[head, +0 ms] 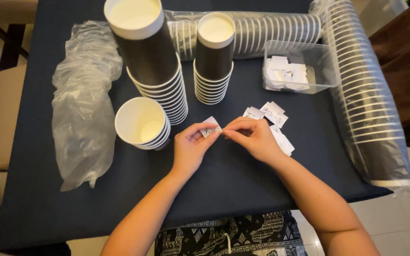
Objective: Applying small adhesive labels to the sides of paper coffee cups.
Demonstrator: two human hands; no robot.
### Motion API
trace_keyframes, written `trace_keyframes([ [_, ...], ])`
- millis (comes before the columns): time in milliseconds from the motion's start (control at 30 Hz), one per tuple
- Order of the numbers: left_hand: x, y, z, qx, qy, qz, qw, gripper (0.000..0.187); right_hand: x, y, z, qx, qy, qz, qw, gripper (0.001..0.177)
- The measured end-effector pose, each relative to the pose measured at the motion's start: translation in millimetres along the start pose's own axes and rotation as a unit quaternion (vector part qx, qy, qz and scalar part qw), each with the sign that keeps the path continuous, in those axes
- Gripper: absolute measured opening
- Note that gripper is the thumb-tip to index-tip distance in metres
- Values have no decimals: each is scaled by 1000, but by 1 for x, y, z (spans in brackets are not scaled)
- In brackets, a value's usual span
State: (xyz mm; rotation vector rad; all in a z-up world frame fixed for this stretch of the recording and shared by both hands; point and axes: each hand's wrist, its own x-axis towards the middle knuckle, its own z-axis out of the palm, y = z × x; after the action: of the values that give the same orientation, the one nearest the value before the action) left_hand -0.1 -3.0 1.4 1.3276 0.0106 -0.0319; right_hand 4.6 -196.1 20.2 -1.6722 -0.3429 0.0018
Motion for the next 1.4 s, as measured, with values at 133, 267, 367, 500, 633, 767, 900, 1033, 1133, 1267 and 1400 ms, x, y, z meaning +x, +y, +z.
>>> trace_keyframes([
  [133,0,-1,0,5,-4,1,1000,24,0,-6,1,4,4,16,1000,9],
  [267,0,1,-1,7,-3,1,1000,24,1,-5,1,-10,-1,20,1000,9],
  [367,0,-1,-1,8,-2,-2,1000,24,0,-3,1,-12,1,23,1000,9],
  [500,1,-5,-3,5,-4,-1,1000,24,0,-8,1,2,-1,34,999,9],
  [633,0,-3,-1,14,-2,-4,1000,22,0,-8,1,1,-4,41,999,9],
  [767,1,-5,0,10,-1,5,1000,22,0,-9,2,10,-1,38,999,9],
  [900,-1,2,0,1,-2,-7,1000,23,0,-7,2,9,3,32,999,8],
  [1033,-1,1,-1,-2,-1,-7,1000,23,0,-6,3,5,3,34,999,9],
  [1133,0,-2,-1,7,-1,6,1000,22,-1,-3,2,-2,4,23,1000,8],
  [1267,2,-4,-1,12,-2,0,1000,23,0,-2,3,1,9,19,1000,8],
  [1400,2,-6,-1,18,2,4,1000,23,0,3,4,3,12,19,1000,8],
])
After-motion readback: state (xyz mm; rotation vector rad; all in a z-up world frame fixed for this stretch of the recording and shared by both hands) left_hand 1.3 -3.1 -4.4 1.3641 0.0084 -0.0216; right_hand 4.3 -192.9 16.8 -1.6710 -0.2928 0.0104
